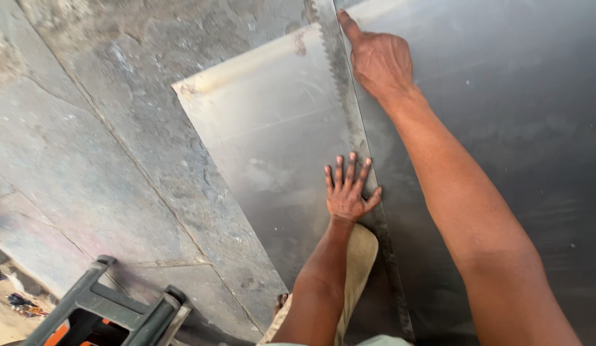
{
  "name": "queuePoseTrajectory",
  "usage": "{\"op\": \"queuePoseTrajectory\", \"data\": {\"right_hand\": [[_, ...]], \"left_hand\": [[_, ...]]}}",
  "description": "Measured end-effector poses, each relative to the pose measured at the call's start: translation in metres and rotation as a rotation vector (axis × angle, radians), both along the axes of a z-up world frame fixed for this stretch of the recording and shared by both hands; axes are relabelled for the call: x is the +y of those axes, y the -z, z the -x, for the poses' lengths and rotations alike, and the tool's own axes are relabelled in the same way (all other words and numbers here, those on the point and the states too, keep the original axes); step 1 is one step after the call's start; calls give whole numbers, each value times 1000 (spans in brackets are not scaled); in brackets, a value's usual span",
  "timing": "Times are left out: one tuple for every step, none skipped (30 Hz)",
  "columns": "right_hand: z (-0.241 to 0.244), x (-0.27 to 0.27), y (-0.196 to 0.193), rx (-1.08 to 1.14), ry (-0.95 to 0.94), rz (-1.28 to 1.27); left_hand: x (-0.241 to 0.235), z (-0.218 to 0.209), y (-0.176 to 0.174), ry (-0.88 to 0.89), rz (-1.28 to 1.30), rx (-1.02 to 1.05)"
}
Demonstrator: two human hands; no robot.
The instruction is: The person holds a saw blade against a large metal sheet while another person marks lines along the blade's edge with a pencil.
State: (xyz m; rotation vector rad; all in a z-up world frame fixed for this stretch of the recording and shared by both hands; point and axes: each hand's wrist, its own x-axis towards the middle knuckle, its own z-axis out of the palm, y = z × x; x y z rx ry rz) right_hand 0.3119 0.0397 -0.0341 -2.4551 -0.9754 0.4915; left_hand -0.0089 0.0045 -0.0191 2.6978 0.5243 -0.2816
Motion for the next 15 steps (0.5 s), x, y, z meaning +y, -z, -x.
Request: {"op": "queuePoseTrajectory", "data": {"right_hand": [[10,-8,0,8,14,-8],[25,-23,-2,4,12,-2],[49,-45,-8,0,9,4],[82,-72,-15,47,17,48],[125,-102,-27,95,26,91],[174,-135,-43,267,48,211],[226,-174,-64,157,105,-71],[281,-211,-84,303,149,138],[336,-246,-107,294,122,213],[384,-275,-125,303,128,316],[426,-300,-143,302,156,395],[456,-321,-155,330,173,404],[474,-333,-159,359,190,413],[478,-335,-155,287,162,393],[468,-332,-151,215,134,375]], "left_hand": [[-1,1,-2,-4,16,-8],[1,0,-2,-4,29,-2],[2,-1,-4,-3,42,5],[2,-3,-4,1,58,0],[3,-2,-8,7,58,2],[4,-2,-11,11,56,-1],[3,-2,-13,14,53,-4],[2,1,-14,12,55,1],[1,3,-14,9,57,6],[2,3,-13,11,56,2],[3,3,-15,6,57,-4],[2,4,-16,5,61,-10],[1,4,-17,4,65,-17],[2,6,-20,7,60,-22],[1,6,-22,10,55,-27]]}}
